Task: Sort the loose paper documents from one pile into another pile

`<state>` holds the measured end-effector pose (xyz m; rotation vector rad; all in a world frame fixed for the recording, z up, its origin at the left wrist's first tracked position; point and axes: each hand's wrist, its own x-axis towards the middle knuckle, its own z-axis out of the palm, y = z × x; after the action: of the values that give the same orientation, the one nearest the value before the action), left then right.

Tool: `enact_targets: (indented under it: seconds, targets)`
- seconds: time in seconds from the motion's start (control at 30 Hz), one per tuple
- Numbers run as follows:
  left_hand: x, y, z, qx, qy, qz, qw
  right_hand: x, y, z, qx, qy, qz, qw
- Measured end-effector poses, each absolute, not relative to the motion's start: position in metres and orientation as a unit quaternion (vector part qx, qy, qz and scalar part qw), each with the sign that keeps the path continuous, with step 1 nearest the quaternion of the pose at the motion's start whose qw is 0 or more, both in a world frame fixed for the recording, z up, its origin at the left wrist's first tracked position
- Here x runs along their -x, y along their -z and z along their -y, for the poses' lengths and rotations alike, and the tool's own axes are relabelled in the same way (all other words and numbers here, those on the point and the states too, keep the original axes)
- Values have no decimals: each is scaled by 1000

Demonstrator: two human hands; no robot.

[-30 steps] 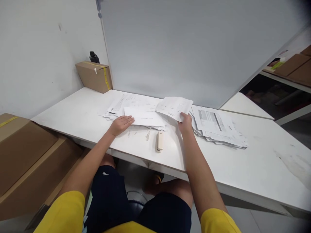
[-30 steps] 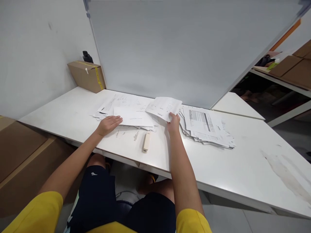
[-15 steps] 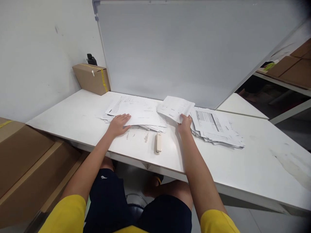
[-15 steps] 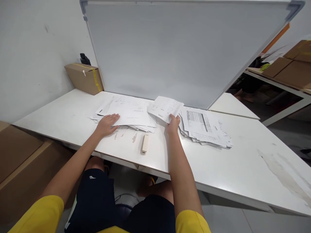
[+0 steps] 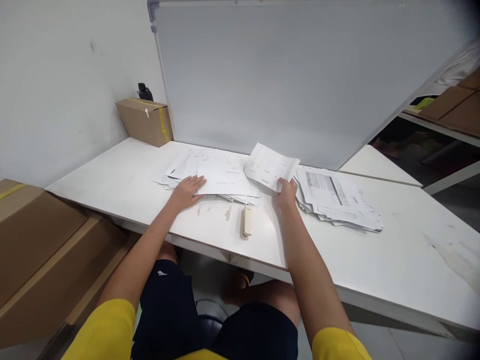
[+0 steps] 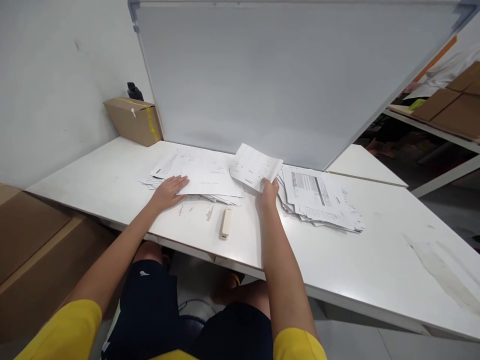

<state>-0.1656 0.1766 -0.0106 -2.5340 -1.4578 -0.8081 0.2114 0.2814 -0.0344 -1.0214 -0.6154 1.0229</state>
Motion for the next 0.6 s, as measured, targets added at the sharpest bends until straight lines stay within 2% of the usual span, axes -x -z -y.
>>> enact_targets:
  seconds: [0.37,0.47,0.6]
  targets:
    - [157,6,-173,866,257,428,-13,-197,41,-276,471,-442,360,673]
    - [142,0,-174,830,304,457,-98,-184,42,-269,484,-413,446,629]
    - [113,-8,-194,708,449,479,-261,-177,39,-262,518,-378,501,581]
